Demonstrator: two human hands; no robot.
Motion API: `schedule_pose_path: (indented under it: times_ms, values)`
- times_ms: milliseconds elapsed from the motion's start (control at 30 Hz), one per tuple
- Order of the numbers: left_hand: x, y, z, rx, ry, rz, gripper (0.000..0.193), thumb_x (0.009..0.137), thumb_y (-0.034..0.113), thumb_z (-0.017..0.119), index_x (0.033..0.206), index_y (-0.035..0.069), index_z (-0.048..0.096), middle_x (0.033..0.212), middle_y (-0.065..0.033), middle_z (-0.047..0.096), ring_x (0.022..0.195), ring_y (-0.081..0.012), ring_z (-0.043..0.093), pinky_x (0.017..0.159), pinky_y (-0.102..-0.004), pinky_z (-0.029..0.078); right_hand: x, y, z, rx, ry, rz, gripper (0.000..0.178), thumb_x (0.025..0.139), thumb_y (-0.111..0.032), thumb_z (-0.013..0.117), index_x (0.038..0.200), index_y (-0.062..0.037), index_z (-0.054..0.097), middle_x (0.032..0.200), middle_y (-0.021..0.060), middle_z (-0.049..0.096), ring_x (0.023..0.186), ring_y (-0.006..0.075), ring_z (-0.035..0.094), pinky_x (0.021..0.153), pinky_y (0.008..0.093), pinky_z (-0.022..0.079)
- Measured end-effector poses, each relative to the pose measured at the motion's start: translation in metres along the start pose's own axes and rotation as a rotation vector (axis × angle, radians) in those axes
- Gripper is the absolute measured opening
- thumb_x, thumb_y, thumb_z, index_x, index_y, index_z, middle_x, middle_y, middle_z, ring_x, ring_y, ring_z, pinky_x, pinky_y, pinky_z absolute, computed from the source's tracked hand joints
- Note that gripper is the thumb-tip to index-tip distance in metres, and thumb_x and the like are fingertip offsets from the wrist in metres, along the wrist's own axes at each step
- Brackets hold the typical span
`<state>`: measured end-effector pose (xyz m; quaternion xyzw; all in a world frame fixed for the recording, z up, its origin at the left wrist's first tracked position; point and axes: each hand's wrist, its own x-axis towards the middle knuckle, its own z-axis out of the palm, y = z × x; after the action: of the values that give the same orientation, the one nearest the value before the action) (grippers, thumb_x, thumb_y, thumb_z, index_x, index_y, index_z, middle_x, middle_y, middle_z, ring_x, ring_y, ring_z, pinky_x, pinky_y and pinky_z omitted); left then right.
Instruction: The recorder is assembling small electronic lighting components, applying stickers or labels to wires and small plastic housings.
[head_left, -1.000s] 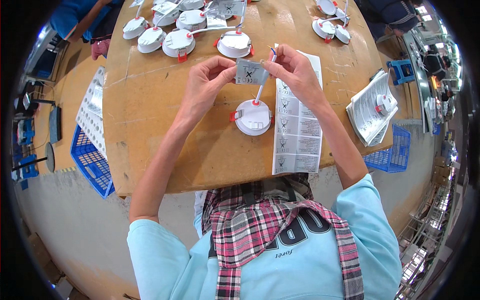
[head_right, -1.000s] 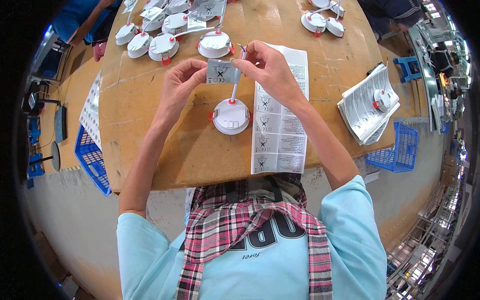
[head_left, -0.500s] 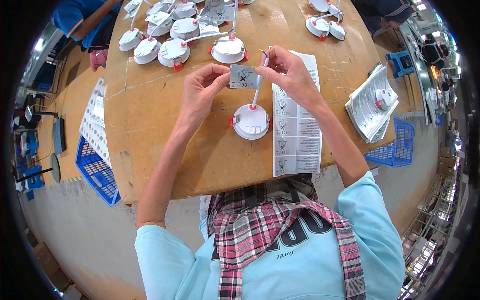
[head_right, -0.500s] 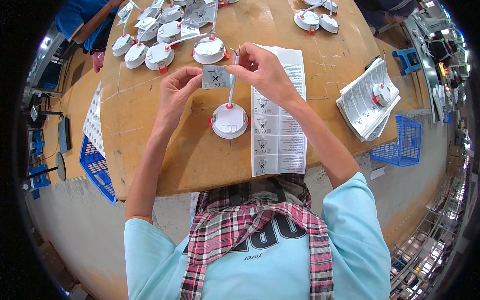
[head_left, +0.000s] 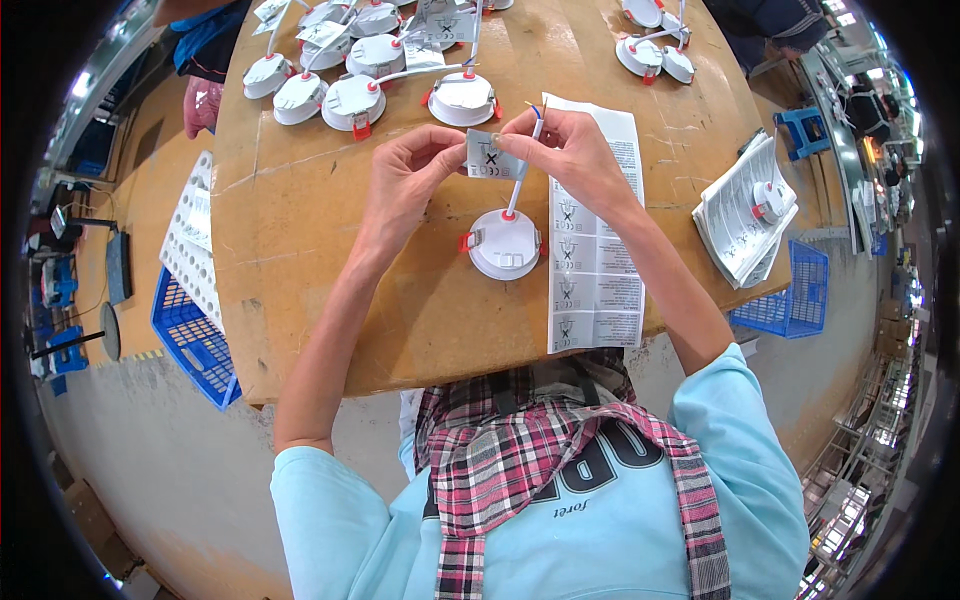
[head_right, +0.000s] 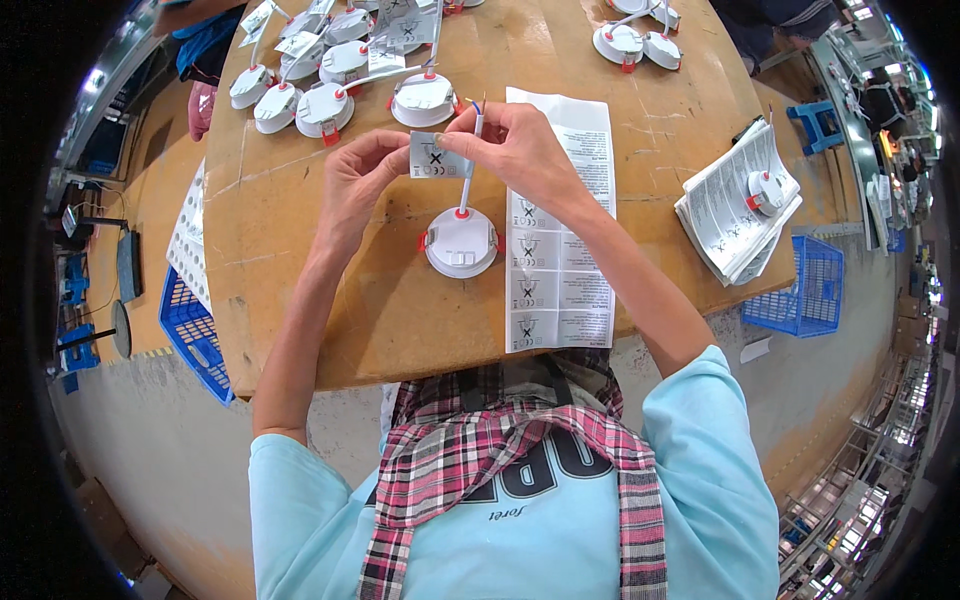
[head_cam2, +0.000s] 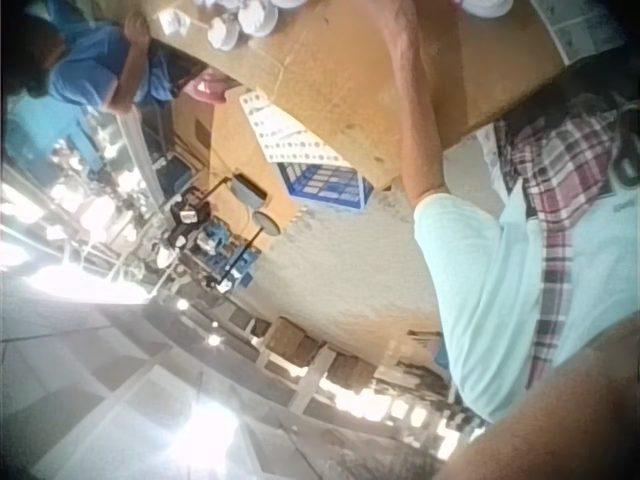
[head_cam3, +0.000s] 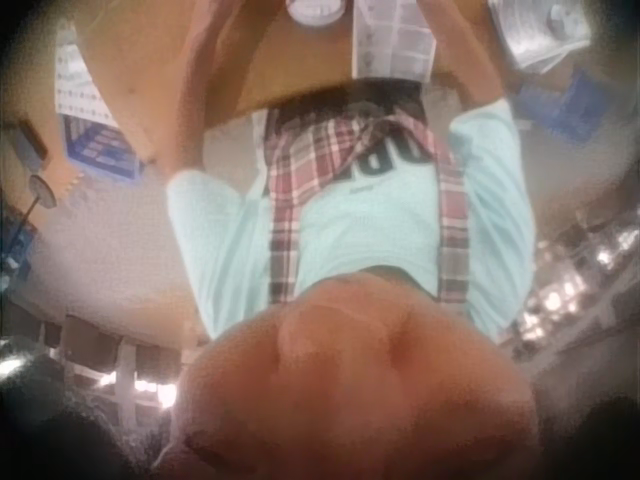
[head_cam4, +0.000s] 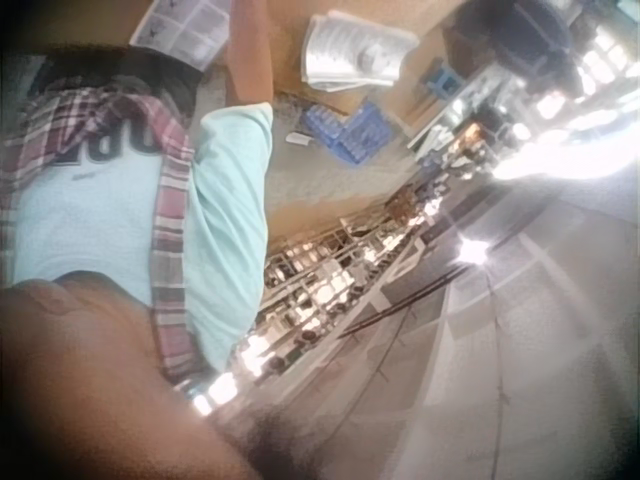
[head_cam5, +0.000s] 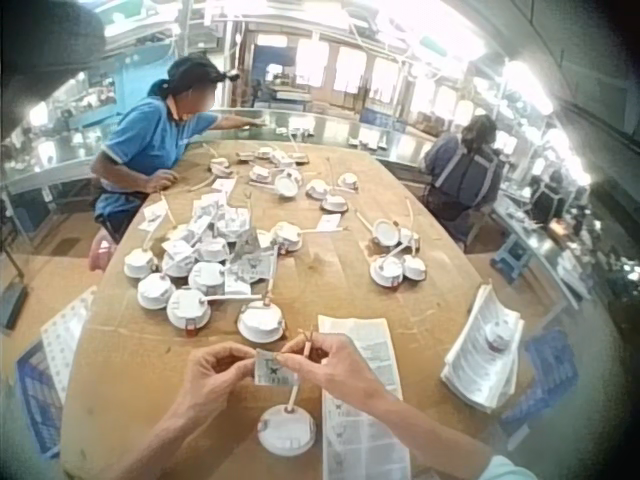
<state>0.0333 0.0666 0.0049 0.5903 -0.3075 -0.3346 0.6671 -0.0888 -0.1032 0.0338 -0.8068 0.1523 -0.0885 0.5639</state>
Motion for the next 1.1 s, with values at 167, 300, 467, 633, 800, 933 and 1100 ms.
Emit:
schedule_pose_path:
  times_ms: [167, 300, 467, 633, 800, 933, 1100]
  values:
    - [0.001, -0.001, 0.0, -0.005, -0.004, 0.006, 0.019, 0.089, 0.016, 0.067, 0.098, 0.0, 0.067, 0.091, -0.0039, 0.068, 0.084, -0.0088, 0.062, 0.078, -0.0251, 0.05, -0.001, 0.004, 0.005, 0.084, 0.088, -0.069, 0.019, 0.085, -0.021, 0.069, 0.086, -0.0017, 0.069, 0.067, -0.0024, 0.058, 0.061, 0.0033, 0.047, 0.055, 0.0214, 0.035]
    - [0.002, 0.0, 0.0, -0.006, -0.005, 0.005, 0.02, 0.089, 0.017, 0.067, 0.097, -0.001, 0.068, 0.089, -0.0047, 0.068, 0.083, -0.0098, 0.063, 0.078, -0.0256, 0.05, -0.001, 0.006, 0.003, 0.021, 0.103, -0.07, 0.019, 0.085, -0.02, 0.07, 0.086, -0.0011, 0.069, 0.064, -0.0028, 0.056, 0.059, 0.0032, 0.043, 0.052, 0.0218, 0.033]
    - [0.003, 0.001, 0.001, -0.007, 0.008, 0.003, 0.019, 0.089, 0.016, 0.066, 0.096, -0.002, 0.068, 0.087, -0.0054, 0.069, 0.08, -0.0106, 0.064, 0.076, -0.0255, 0.051, -0.001, 0.004, 0.005, 0.005, 0.127, -0.075, 0.018, 0.084, -0.019, 0.071, 0.084, -0.0006, 0.07, 0.063, -0.003, 0.055, 0.058, 0.0034, 0.042, 0.05, 0.0221, 0.03]
    - [0.003, -0.002, -0.002, 0.043, 0.008, -0.001, 0.021, 0.088, 0.021, 0.068, 0.096, 0.001, 0.069, 0.083, -0.0034, 0.068, 0.074, -0.0075, 0.061, 0.065, -0.0222, 0.045, -0.002, 0.002, 0.006, 0.012, 0.153, -0.064, 0.018, 0.083, -0.018, 0.072, 0.082, -0.0001, 0.07, 0.064, -0.0025, 0.056, 0.058, 0.0037, 0.042, 0.05, 0.0222, 0.031]
    - [0.003, 0.002, -0.002, 0.081, 0.026, -0.077, 0.02, 0.089, 0.021, 0.067, 0.094, 0.001, 0.07, 0.075, -0.0016, 0.066, 0.065, -0.0051, 0.058, 0.054, -0.0199, 0.04, -0.003, 0.001, 0.006, -0.007, 0.159, -0.075, 0.018, 0.083, -0.018, 0.072, 0.083, 0.0002, 0.07, 0.065, -0.0022, 0.057, 0.058, 0.0039, 0.043, 0.05, 0.0218, 0.032]
    - [0.003, 0.003, 0.0, 0.042, 0.022, -0.082, 0.02, 0.089, 0.02, 0.067, 0.094, 0.001, 0.069, 0.073, -0.0014, 0.066, 0.063, -0.0051, 0.058, 0.051, -0.0191, 0.038, -0.004, 0.0, 0.008, -0.002, 0.176, -0.06, 0.018, 0.083, -0.017, 0.072, 0.082, 0.0005, 0.069, 0.064, -0.0023, 0.057, 0.058, 0.004, 0.044, 0.05, 0.0212, 0.033]
    - [0.005, -0.001, 0.001, 0.0, 0.004, -0.084, 0.02, 0.089, 0.02, 0.066, 0.095, 0.0, 0.069, 0.076, -0.0027, 0.066, 0.062, -0.0063, 0.059, 0.052, -0.0192, 0.039, -0.005, -0.001, 0.013, -0.05, 0.227, -0.059, 0.018, 0.083, -0.016, 0.071, 0.079, 0.0004, 0.067, 0.063, -0.0016, 0.057, 0.057, 0.004, 0.045, 0.049, 0.0218, 0.034]
